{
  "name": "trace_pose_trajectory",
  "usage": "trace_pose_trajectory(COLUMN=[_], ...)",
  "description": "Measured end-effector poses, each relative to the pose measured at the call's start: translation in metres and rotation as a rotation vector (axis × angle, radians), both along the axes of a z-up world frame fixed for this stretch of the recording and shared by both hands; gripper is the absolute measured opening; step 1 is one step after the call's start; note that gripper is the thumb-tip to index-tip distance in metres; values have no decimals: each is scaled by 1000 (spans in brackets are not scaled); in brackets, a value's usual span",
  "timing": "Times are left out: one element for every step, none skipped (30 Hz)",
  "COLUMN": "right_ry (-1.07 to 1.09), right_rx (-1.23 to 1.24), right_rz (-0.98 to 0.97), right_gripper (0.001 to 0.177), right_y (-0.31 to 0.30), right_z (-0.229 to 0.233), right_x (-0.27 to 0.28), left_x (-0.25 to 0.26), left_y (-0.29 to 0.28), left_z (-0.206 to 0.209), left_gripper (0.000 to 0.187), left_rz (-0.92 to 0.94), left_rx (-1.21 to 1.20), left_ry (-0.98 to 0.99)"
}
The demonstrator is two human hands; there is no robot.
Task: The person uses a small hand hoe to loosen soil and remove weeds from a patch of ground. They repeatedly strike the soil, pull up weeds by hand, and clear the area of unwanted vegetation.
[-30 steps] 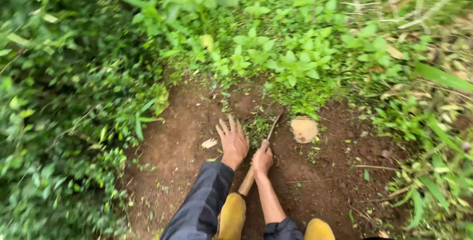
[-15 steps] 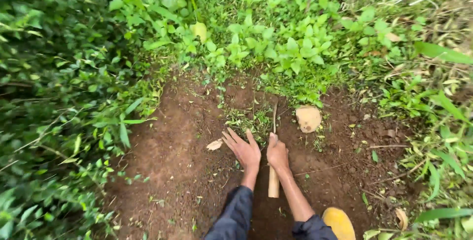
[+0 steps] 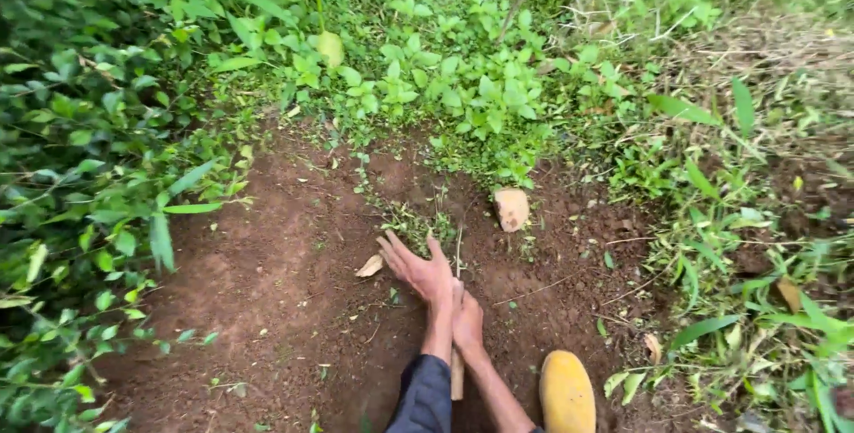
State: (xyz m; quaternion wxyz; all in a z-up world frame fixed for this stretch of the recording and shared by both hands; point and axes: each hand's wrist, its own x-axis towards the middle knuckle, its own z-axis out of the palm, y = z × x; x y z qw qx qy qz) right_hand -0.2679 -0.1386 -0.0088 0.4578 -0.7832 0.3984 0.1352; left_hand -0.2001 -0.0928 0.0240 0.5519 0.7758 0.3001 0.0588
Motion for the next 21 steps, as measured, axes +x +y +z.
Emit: trace_pose_trajectory(right_ry=[1, -23, -47, -38, -79, -120, -114, -30, 53, 61, 69, 68, 67, -12, -91, -89, -81, -75, -74, -155, -236], right_rx=[-12, 3, 17, 25, 56, 86, 91, 49, 7, 15, 48, 84, 96, 97, 98, 104, 76, 48, 55, -58, -171], right_rz=[-1, -23, -44, -51, -62, -81, -94, -19, 58, 64, 46, 33, 44, 37, 28, 32, 44, 58, 66, 57, 48], right_gripper=[70, 70, 71, 71, 67, 67, 67, 60, 62, 62, 62, 62, 62, 52, 46, 46, 49, 53, 53, 48, 44], right_y=[-5, -6, -7, -18, -30, -43, -33, -25, -15, -8, 0, 8, 13, 20, 28, 27, 26, 25, 16, 9, 4], right_z=[2, 3, 3, -17, -38, -58, -32, -7, 19, 9, 0, -11, -19, -25, -31, -28, -25, -21, -24, -29, -33], right_x=[0, 1, 2, 8, 15, 22, 17, 12, 8, -2, -13, -21, -32, -45, -58, -57, -56, -53, -50, -50, -50], left_x=[0, 2, 4, 4, 5, 7, 8, 10, 11, 11, 11, 14, 19, 23, 26, 28, 29, 31, 33, 30, 27], left_y=[-3, -1, 0, 4, 7, 9, 8, 8, 8, 7, 6, 6, 5, 5, 6, 6, 6, 7, 8, 12, 16], left_z=[-3, -6, -10, -11, -12, -12, -9, -6, -4, -10, -16, -23, -24, -24, -25, -43, -60, -76, -79, -83, -87], left_gripper=[79, 77, 74, 74, 72, 70, 70, 76, 83, 83, 90, 96, 96, 99, 102, 102, 100, 97, 97, 83, 70], left_rz=[-1, 8, 17, 11, -19, -57, -70, -85, -99, -94, -111, -124, -114, -146, -177, -172, -236, -297, -289, -306, -323], left_rx=[-12, 55, 122, 130, 126, 121, 127, 102, 77, 84, 118, 156, 168, 129, 88, 94, 238, 382, 388, 439, 491], left_ry=[1, 10, 18, 26, -25, -77, -70, -62, -53, -44, -74, -113, -112, -55, 1, 3, 8, 14, 16, -39, -95])
